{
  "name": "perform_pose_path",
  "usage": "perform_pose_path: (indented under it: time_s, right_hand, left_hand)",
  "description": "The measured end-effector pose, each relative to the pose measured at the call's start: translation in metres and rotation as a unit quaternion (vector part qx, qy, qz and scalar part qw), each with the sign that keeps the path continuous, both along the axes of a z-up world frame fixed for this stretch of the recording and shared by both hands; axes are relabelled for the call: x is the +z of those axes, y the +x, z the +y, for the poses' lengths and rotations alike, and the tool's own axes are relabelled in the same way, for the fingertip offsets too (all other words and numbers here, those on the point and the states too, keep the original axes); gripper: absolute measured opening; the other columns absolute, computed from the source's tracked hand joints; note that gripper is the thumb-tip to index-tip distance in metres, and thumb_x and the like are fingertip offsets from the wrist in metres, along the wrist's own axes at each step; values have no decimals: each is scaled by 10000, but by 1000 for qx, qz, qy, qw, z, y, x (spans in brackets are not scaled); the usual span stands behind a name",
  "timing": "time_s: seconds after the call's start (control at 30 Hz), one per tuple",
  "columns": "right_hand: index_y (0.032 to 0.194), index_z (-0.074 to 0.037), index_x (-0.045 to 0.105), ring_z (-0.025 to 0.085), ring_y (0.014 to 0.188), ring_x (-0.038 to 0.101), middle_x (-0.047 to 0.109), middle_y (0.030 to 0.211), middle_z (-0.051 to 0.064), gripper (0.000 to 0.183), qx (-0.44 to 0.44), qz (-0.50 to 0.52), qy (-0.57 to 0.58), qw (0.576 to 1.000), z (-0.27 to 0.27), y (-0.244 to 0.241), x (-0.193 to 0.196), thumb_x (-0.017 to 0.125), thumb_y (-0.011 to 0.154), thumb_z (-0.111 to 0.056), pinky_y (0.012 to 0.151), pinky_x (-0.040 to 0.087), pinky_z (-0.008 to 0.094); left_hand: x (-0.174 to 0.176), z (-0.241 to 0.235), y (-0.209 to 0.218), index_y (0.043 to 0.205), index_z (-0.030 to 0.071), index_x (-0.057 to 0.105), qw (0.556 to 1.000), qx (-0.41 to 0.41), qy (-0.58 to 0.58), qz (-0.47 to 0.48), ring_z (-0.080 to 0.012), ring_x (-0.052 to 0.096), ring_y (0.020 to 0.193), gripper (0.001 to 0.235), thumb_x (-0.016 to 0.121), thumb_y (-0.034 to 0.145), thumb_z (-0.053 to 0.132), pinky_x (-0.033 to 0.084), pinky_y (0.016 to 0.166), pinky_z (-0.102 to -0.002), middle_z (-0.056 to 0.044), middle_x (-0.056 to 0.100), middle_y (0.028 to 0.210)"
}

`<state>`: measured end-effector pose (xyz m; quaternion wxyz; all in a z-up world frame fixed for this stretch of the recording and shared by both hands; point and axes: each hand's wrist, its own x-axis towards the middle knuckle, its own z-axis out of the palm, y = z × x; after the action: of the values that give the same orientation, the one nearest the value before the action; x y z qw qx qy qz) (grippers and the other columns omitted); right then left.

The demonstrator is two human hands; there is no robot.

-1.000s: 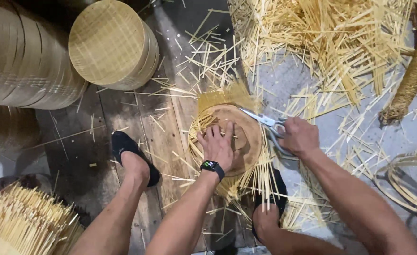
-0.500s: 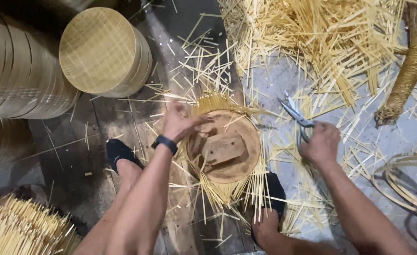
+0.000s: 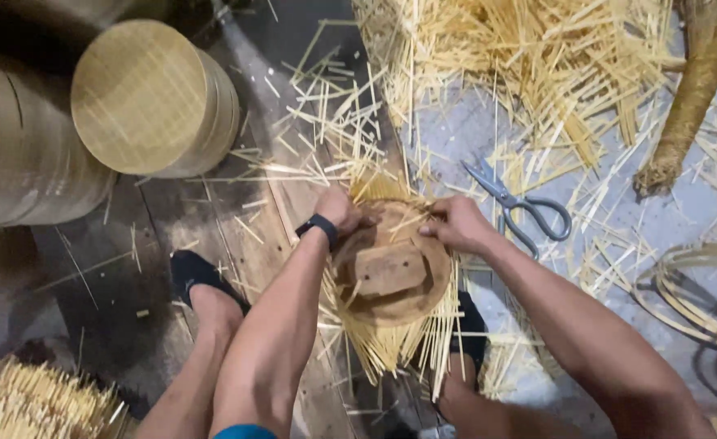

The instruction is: The person sits on the floor and works a woven bamboo mat over a round wooden mold, pressing it into shape. They trim the excess bamboo strips with scissors, fold the overhanging ends down, fit a bamboo rim ring around the edge, and place the finished round tray onto a stack of similar trays.

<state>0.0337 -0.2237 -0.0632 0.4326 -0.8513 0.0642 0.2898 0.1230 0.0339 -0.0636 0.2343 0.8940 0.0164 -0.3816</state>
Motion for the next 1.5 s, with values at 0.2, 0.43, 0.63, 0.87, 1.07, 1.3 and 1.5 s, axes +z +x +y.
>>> perform_pose_path:
  time_s: [0.2, 0.43, 0.63, 0.87, 1.07, 1.3, 1.5]
  right_hand:
    - [1092, -88, 794, 193, 770, 741, 796, 863, 151, 341, -46, 32, 7, 998, 3, 0, 5, 829, 771, -196, 747, 581, 373]
    - [1285, -47, 674, 160, 764, 709, 771, 929, 112, 523, -123, 77, 112, 983, -22, -18, -10, 836, 877, -330, 681, 566, 331]
    - [1655, -221, 392, 259, 795, 685, 704, 1007, 248, 882, -173, 38, 116, 977, -43, -5, -7, 864, 911, -227, 700, 544, 387]
    - [1099, -76, 788, 231, 939, 723, 761, 1117, 96, 280, -59, -77, 46, 994, -86, 9, -18, 642, 933, -248, 851, 581, 352]
    - [1517, -76, 248, 355, 920, 700, 686, 1121, 191, 934, -442, -44, 135, 886, -142, -55, -53, 820, 796, -239, 783, 544, 477]
    - [1218, 33, 590, 427, 987, 671, 675, 1044, 275, 717, -107, -38, -313, 943, -144, -104, -76, 910, 668, -298, 881, 540, 470]
    - [1173, -7, 656, 369, 875, 735, 737, 925, 190, 636, -138, 99, -87, 982, -124, -104, -20, 778, 586, -218, 827, 584, 443]
  left_hand:
    - [-19, 0, -6, 890, -58, 750, 996, 15, -16, -90, -391, 735, 903, 412, 900, 684, 267, 587, 808, -458, -289, 713, 884]
    - [20, -13, -35, 1395, 142, 559, 953, -36, 109, -280, -461, 329, 1413, 668, 740, 753, 97, 154, 1173, -698, -255, 354, 1565]
    - [69, -67, -160, 1630, 95, 287, 921, -14, 2, -389, -440, 279, 1537, 849, 664, 966, 465, 175, 1234, -745, -226, 308, 1639]
    - [64, -68, -164, 1498, 280, 459, 977, 39, 101, -185, -513, 165, 1467, 964, 773, 658, 632, 233, 1049, -779, -212, 262, 1587]
    - [55, -57, -143, 1480, 339, 479, 973, -31, 68, -216, -521, 161, 1458, 895, 787, 692, 633, 213, 1052, -807, -136, 293, 1596]
    - [56, -66, -142, 1556, 171, 330, 948, 110, 43, -294, -579, 209, 1424, 1229, 849, 553, 655, 247, 1069, -744, -270, 156, 1607]
    - [56, -67, -142, 1536, 268, 420, 955, 142, 55, -253, -544, 308, 1354, 1156, 854, 541, 666, 261, 1087, -693, -206, 176, 1610]
